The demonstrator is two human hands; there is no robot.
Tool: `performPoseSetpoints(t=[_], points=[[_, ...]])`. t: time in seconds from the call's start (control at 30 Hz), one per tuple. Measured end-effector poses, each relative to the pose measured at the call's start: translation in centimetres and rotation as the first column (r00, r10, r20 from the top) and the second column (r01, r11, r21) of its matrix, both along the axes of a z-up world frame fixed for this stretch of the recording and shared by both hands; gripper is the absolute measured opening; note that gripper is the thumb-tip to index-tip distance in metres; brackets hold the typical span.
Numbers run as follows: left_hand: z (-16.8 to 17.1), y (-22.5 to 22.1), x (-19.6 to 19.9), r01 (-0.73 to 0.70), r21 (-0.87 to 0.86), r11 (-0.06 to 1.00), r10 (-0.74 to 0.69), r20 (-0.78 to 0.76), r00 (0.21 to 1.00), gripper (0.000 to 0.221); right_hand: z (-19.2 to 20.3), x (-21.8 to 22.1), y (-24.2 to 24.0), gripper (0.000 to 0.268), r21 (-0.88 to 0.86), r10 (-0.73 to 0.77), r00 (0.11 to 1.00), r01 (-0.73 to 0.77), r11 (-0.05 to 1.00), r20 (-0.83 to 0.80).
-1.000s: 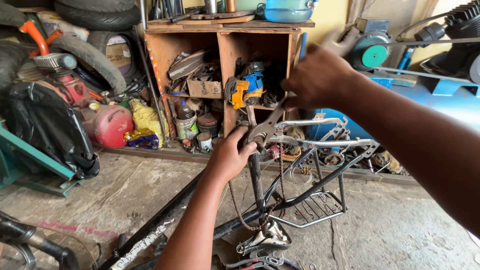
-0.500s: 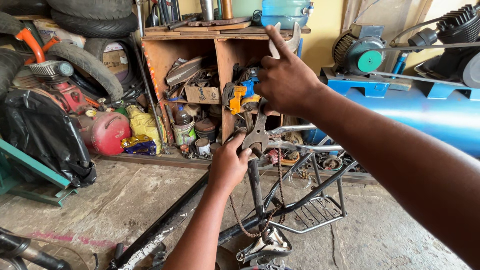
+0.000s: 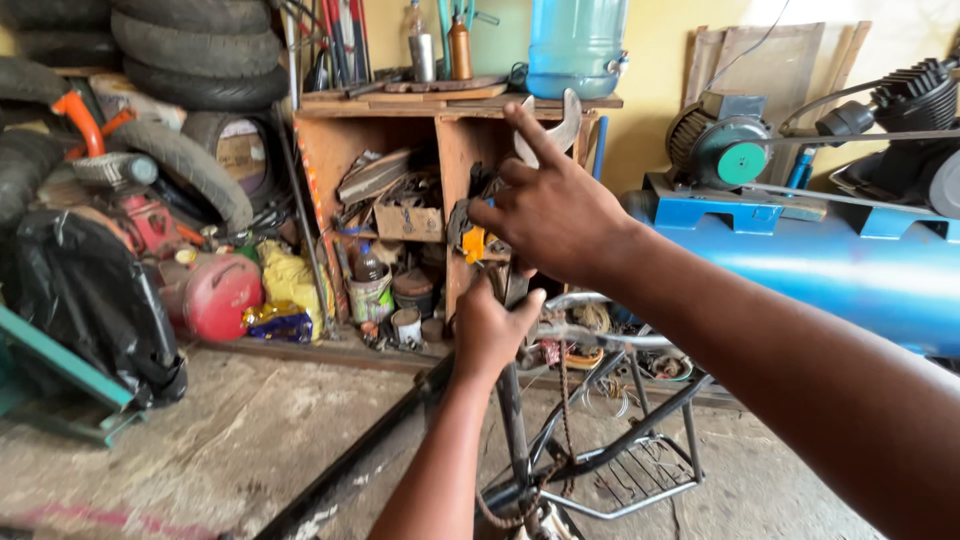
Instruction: The person uses various tools including pliers and wrenches to loosen and remove a component from the bottom bracket area of a bicycle frame, then strikes a wrench with a hammer to loosen a part.
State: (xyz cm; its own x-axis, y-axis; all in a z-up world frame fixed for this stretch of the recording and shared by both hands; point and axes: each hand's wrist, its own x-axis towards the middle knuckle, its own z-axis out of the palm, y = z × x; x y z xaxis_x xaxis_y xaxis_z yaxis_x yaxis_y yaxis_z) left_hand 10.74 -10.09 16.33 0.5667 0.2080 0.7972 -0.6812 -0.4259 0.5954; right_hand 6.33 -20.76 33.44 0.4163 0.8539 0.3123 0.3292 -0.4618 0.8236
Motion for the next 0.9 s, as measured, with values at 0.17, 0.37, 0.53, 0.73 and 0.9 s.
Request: performPoseSetpoints(t=[0.17,0.37,0.53,0.73,0.9], points=[[-0.6,0.2,0.0,-0.048,-0.014,0.999,0.049,0.057,0.997,0.022,1.3,2.8,-5.2,0.047,0.695,0.646,0.744,-0.372,0.615,-0.174],[-0.2,0.3,-0.3,0.012,-0.049,0.999,-0.012,-0.006,1.000,0.019,5.0,12.5,-10.9,0.062,0.854,0.931,0.287,0.402,-0.330,0.225],[-0.3,0.6,0.2,0.025,-0.047,0.999,-0.030,-0.113,0.993,0.018,8.0,14.6,2.2,0.042,0.848,0.941,0.295,0.530,-0.015,-0.168],[-1.0,0.9,0.9,0.105,-0.031,0.994,-0.104,0.029,0.994,0.020,6.8,7.6,8.4,0.033,0.938,0.899,0.389,-0.341,-0.064,0.203],[-1.1,0.9,1.0,0.078,-0.007,0.997,-0.078,-0.011,0.997,0.025,5.1,7.7,0.4,0.041,0.996,0.733,0.674,-0.045,-0.073,0.085]])
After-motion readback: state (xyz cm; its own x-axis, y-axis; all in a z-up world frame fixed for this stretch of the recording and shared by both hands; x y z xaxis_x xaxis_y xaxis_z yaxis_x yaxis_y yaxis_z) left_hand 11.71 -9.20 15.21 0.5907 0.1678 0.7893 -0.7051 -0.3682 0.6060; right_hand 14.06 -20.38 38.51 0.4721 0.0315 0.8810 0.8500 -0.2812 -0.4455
